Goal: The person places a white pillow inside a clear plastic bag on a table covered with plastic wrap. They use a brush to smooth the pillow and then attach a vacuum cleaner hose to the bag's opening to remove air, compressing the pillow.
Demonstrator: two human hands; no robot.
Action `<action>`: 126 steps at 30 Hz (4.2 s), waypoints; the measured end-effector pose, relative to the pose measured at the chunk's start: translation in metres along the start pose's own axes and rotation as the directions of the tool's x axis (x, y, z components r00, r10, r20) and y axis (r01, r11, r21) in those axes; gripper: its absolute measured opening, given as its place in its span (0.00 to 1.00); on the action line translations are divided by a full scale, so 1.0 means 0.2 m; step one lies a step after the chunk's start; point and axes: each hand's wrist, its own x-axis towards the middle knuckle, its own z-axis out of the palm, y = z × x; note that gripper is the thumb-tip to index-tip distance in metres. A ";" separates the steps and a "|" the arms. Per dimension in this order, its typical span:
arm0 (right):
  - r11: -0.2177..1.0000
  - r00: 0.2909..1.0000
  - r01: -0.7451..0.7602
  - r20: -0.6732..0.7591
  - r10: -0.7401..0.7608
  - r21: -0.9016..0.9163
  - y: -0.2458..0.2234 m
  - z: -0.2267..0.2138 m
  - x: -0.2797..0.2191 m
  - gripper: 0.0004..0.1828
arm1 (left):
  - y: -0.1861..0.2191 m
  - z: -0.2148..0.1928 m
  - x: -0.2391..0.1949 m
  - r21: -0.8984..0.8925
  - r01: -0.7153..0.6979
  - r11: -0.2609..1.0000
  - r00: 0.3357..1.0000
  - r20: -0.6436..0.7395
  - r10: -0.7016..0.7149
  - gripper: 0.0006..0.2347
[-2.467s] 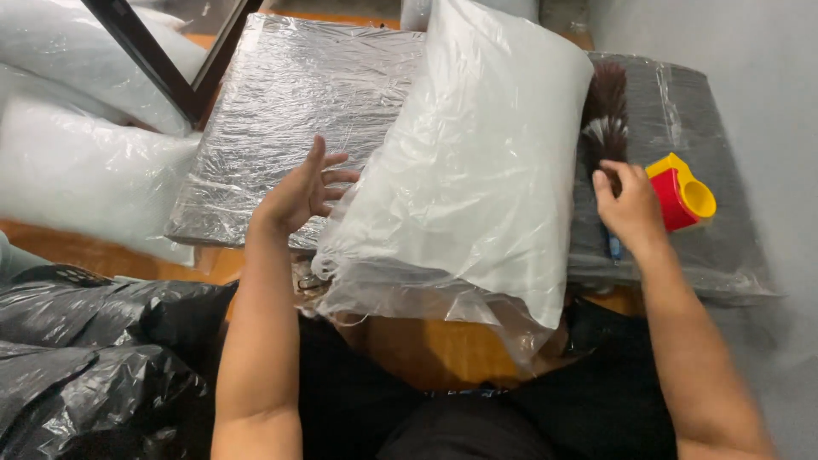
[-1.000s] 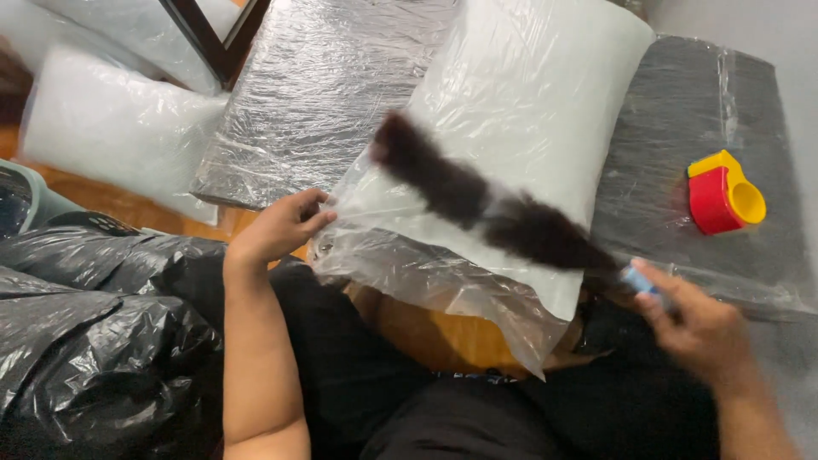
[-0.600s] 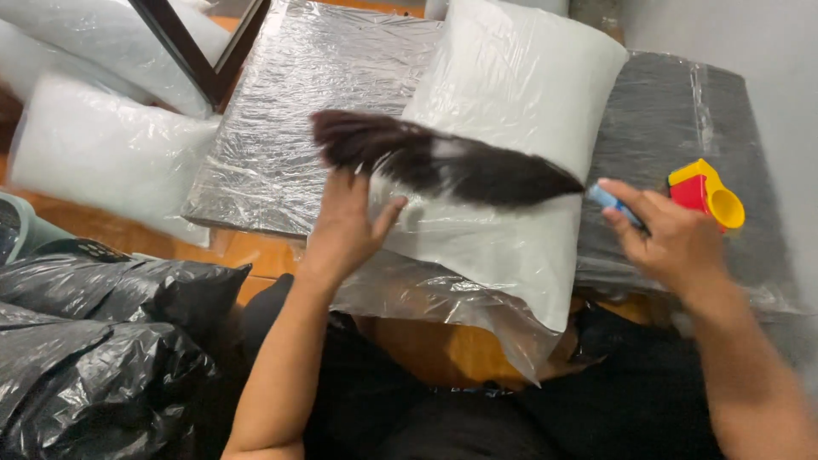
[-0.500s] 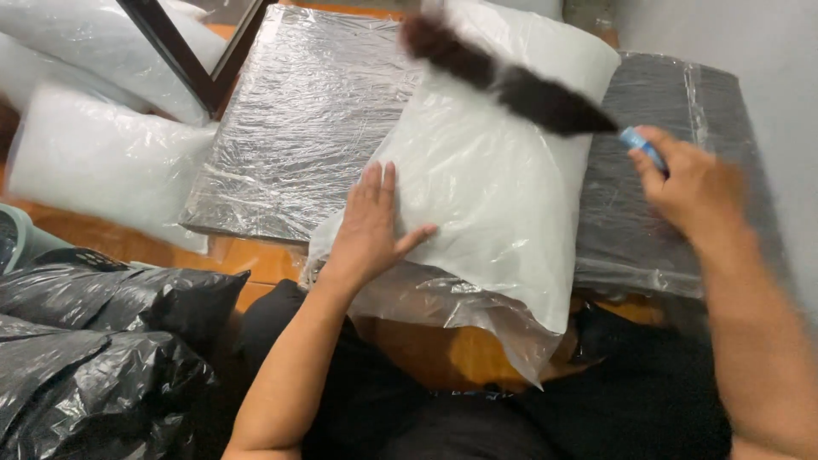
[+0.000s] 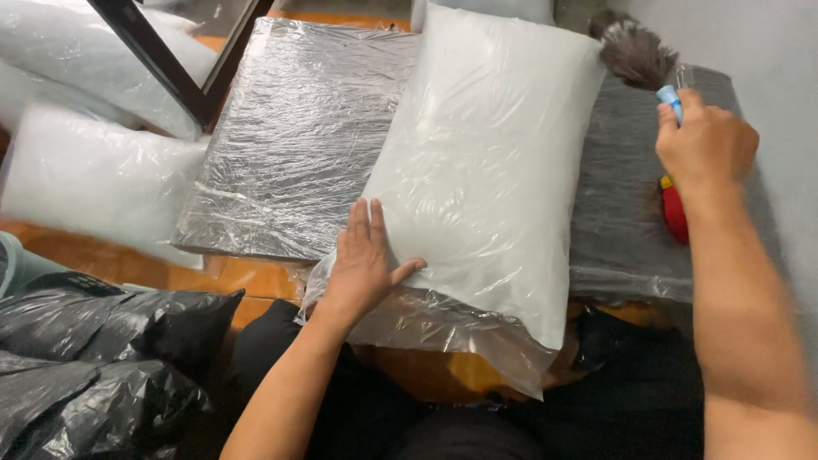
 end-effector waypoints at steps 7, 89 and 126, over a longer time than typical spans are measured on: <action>0.761 0.901 -0.288 0.433 0.011 0.581 0.05 -0.02 -0.30 0.24 | 0.00 -0.01 -0.01 -0.030 -0.013 0.999 1.000 -0.001 0.013 0.52; 0.968 0.980 -0.146 0.103 0.169 -0.204 0.57 0.46 -0.54 0.10 | -0.12 -0.32 -0.08 -0.203 0.254 0.946 0.931 0.315 -0.183 0.41; -0.715 0.689 -0.571 0.709 -0.151 0.404 -0.96 -0.54 -0.73 0.37 | 1.02 -0.56 0.48 0.569 -0.118 0.814 0.907 -0.272 0.321 0.36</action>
